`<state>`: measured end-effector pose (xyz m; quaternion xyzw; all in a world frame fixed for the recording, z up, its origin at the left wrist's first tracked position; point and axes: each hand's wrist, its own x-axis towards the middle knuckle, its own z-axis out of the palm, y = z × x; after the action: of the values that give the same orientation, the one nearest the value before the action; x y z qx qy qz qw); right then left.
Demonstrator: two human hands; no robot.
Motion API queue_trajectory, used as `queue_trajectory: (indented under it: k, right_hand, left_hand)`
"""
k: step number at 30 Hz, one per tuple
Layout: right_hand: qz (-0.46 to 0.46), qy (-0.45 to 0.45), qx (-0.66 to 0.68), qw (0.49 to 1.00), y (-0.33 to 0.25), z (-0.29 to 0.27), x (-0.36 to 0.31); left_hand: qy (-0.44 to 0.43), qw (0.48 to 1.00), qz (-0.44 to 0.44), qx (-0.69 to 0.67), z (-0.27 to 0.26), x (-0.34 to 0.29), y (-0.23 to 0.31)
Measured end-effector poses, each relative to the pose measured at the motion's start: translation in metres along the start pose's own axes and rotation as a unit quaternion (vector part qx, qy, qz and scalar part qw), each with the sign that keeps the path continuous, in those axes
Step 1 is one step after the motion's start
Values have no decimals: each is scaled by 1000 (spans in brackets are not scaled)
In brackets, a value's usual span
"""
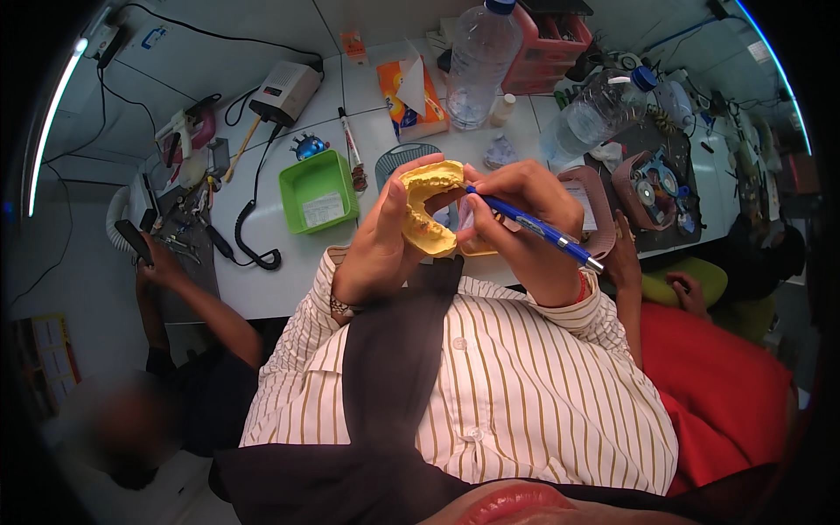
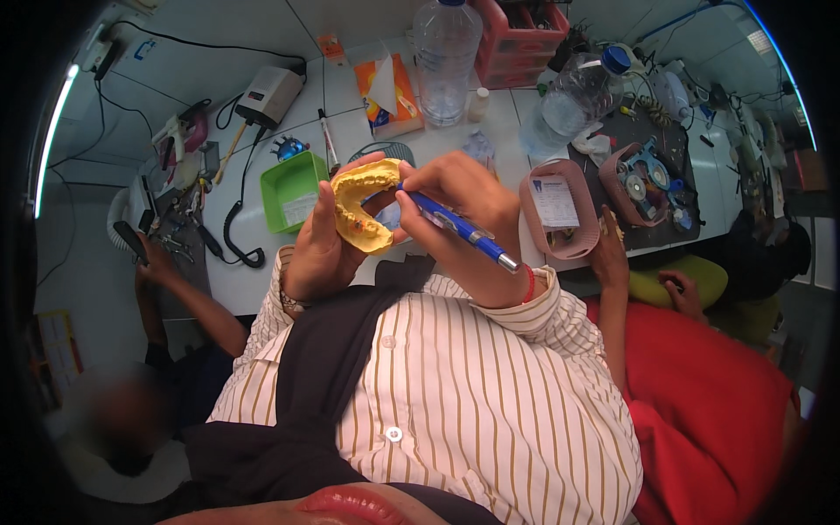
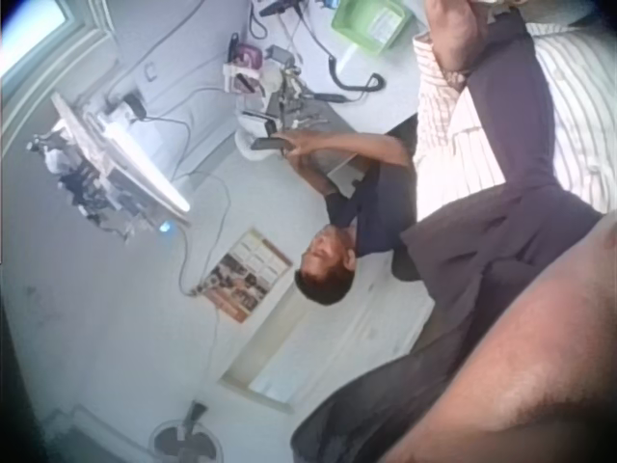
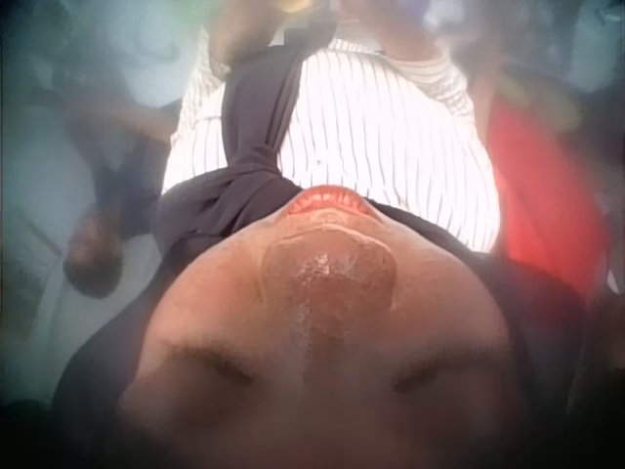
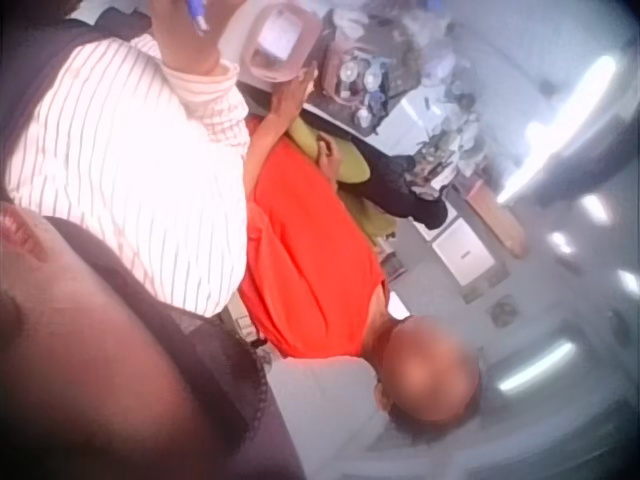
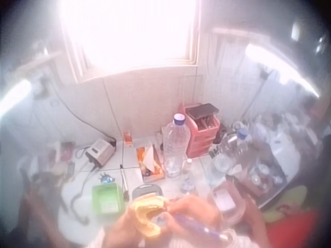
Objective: The person carves a yellow dental mold using a metal carving tool, carefully shaping the edges and inner surfaces. They then switch to a blue pen to mark specific areas on the mold while holding it in their left hand.
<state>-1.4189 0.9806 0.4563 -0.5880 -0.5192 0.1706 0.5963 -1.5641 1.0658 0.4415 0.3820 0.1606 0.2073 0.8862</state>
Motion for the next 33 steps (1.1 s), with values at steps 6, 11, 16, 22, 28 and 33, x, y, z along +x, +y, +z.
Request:
queue_trajectory:
  k: [6,11,16,22,28,33]
  right_hand:
    - [12,-6,4,1000,0,1,-1]
    - [21,-49,32,998,2,-5,-3]
    - [44,-50,168,984,-13,-6,-7]
    - [46,-54,125,990,-28,-3,-8]
    - [13,-100,74,992,-31,-3,-7]
    - [11,-81,93,992,-30,2,-10]
  left_hand:
    - [0,1000,10,-8,-4,1,-4]
    - [0,999,36,10,-7,0,-6]
    - [28,987,127,93,1,-4,0]
    - [48,957,240,153,3,-4,4]
    - [60,955,257,134,4,-8,0]
    - [71,955,256,134,5,-12,0]
